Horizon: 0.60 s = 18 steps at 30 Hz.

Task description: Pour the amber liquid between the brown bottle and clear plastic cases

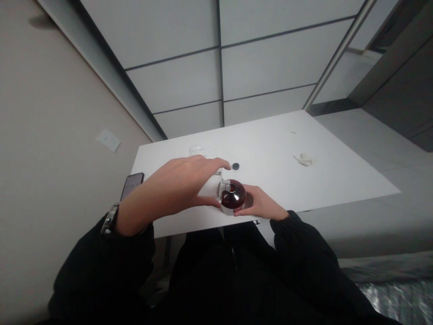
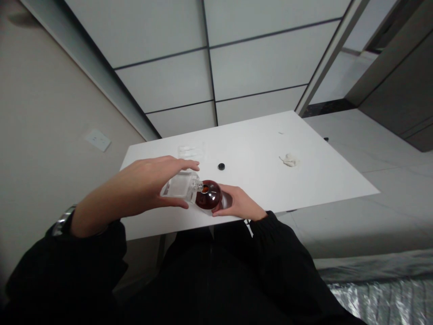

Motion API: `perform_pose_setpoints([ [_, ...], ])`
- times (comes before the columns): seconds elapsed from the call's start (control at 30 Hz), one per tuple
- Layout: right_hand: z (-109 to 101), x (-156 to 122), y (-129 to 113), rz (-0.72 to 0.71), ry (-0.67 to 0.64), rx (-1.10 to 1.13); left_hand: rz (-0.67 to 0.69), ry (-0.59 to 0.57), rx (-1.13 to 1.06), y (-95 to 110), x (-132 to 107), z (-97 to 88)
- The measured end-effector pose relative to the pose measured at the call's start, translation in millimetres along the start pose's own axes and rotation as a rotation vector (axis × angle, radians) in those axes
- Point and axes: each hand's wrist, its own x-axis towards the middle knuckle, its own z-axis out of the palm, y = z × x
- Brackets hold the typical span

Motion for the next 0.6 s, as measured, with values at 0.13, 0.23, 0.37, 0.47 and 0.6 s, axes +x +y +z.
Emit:
perform_pose_setpoints([
  [0.13, -0.7, -0.3, -0.9, 0.0, 0.004, -0.006, 0.005, 0.002, 0.004, 0.6, 0.0, -0.7],
  [0.23, -1.2, -0.3, -0.7, -0.001, 0.007, -0.009, 0.0, -0.009, 0.008, 1.2, 0.3, -1.7],
  [0.37, -0.8, -0.1, 0.3, 0.003, 0.007, -0.019, -0.004, -0.014, 0.013, 1.4, 1.3, -2.1],
  [0.47, 0.1, -0.5, 1.8, 0.019, 0.003, -0.003, -0.004, -0.021, 0.018, 1.3, 1.9, -2.2],
  [0.6, 0.1, -1.3, 2.8, 0.021, 0.002, -0.001, -0.004, -0.019, 0.017, 1.5, 2.3, -2.7],
])
